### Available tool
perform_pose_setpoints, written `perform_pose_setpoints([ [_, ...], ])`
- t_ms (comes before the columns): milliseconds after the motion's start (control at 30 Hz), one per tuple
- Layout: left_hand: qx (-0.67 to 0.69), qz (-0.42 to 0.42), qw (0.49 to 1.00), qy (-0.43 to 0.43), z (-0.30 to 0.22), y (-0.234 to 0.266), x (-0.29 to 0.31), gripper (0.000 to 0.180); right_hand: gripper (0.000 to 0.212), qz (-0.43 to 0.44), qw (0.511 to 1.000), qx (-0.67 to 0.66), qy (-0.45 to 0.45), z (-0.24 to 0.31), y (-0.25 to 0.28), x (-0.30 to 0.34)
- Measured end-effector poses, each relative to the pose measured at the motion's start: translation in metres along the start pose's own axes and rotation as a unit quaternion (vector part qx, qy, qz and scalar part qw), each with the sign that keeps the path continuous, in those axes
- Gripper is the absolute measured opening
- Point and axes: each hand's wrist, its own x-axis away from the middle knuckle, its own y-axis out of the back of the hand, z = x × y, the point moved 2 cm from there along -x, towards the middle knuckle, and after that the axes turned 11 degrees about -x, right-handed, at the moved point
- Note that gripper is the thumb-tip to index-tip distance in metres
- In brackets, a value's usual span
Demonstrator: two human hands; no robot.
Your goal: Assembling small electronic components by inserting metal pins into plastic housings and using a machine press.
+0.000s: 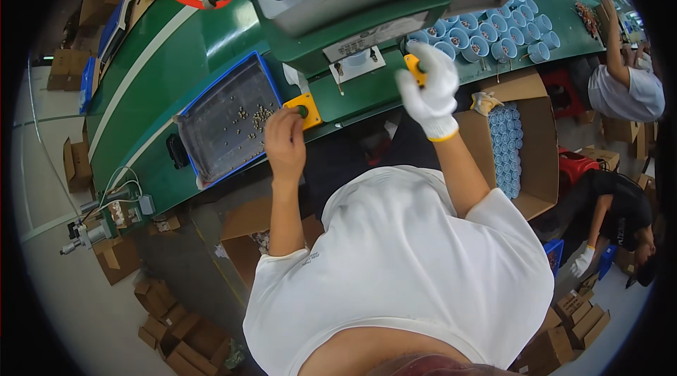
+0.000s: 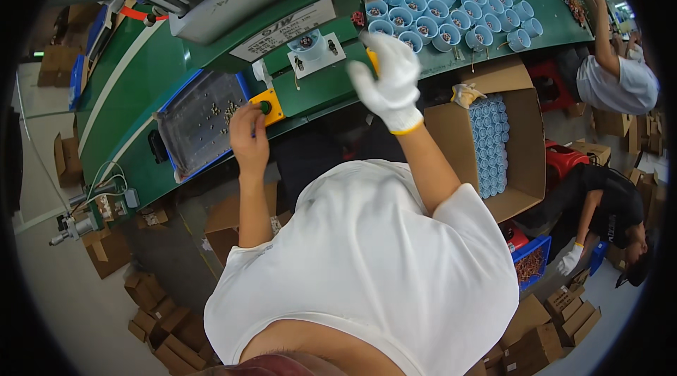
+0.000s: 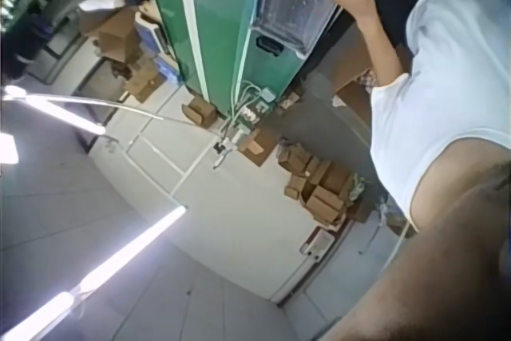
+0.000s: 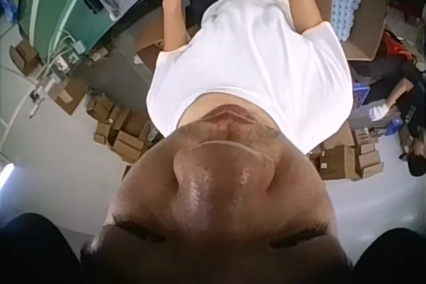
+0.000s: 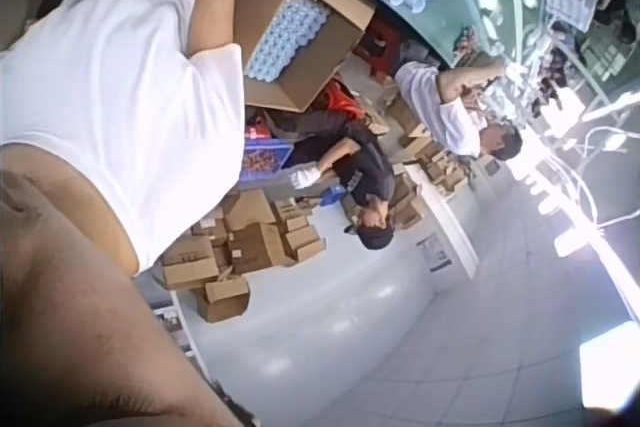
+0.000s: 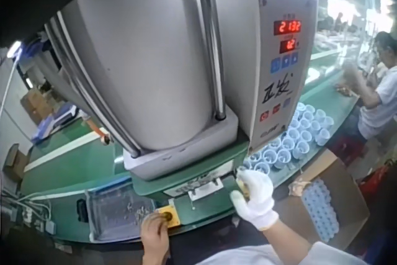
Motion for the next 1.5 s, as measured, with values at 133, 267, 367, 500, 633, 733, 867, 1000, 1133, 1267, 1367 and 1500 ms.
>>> perform_pose_setpoints([
  [133,-0.069,-0.057,0.996,-0.020,0.005,-0.020,0.017,0.015,0.021,0.022,0.992,0.084,0.089,-0.035,0.018,0.039],
  [267,-0.078,-0.030,0.996,0.016,0.005,-0.029,-0.007,0.011,0.017,0.069,0.997,0.035,-0.001,-0.033,0.015,0.010],
  [367,-0.030,-0.027,0.999,0.026,-0.005,-0.028,-0.028,0.005,0.023,0.045,0.999,-0.023,0.008,-0.032,0.012,0.015],
  [500,0.023,0.005,0.999,0.035,-0.008,-0.031,-0.043,0.012,0.024,0.047,0.997,0.027,0.059,-0.033,0.001,0.030],
  [633,0.038,-0.011,0.998,0.043,-0.012,-0.049,-0.045,0.013,0.024,0.021,0.996,0.036,0.079,-0.030,-0.002,0.028],
  [733,0.057,-0.030,0.998,0.022,-0.018,-0.050,-0.049,0.012,0.024,0.024,0.996,0.031,0.081,-0.033,0.000,0.027],
  [867,0.101,-0.025,0.992,0.075,-0.017,-0.048,-0.049,0.011,0.025,0.029,0.997,0.022,0.066,-0.035,-0.001,0.029],
  [1000,0.088,-0.024,0.994,0.068,-0.018,-0.046,-0.049,0.010,0.027,0.032,0.998,0.014,0.054,-0.040,-0.002,0.038],
  [1133,0.094,-0.031,0.993,0.065,-0.019,-0.044,-0.049,0.008,0.037,0.044,0.996,0.006,0.072,-0.044,-0.002,0.040],
  [1267,0.098,-0.014,0.990,0.103,-0.018,-0.042,-0.047,0.010,0.052,-0.047,0.997,0.006,0.057,-0.046,0.003,0.051],
  [1367,0.156,-0.006,0.978,0.136,-0.014,-0.041,-0.047,0.011,0.046,-0.012,0.999,0.041,-0.004,-0.052,0.009,0.069],
  [1500,0.228,-0.006,0.966,0.124,-0.017,-0.034,-0.064,0.013,0.044,0.011,0.998,0.049,-0.028,-0.056,0.008,0.076],
])
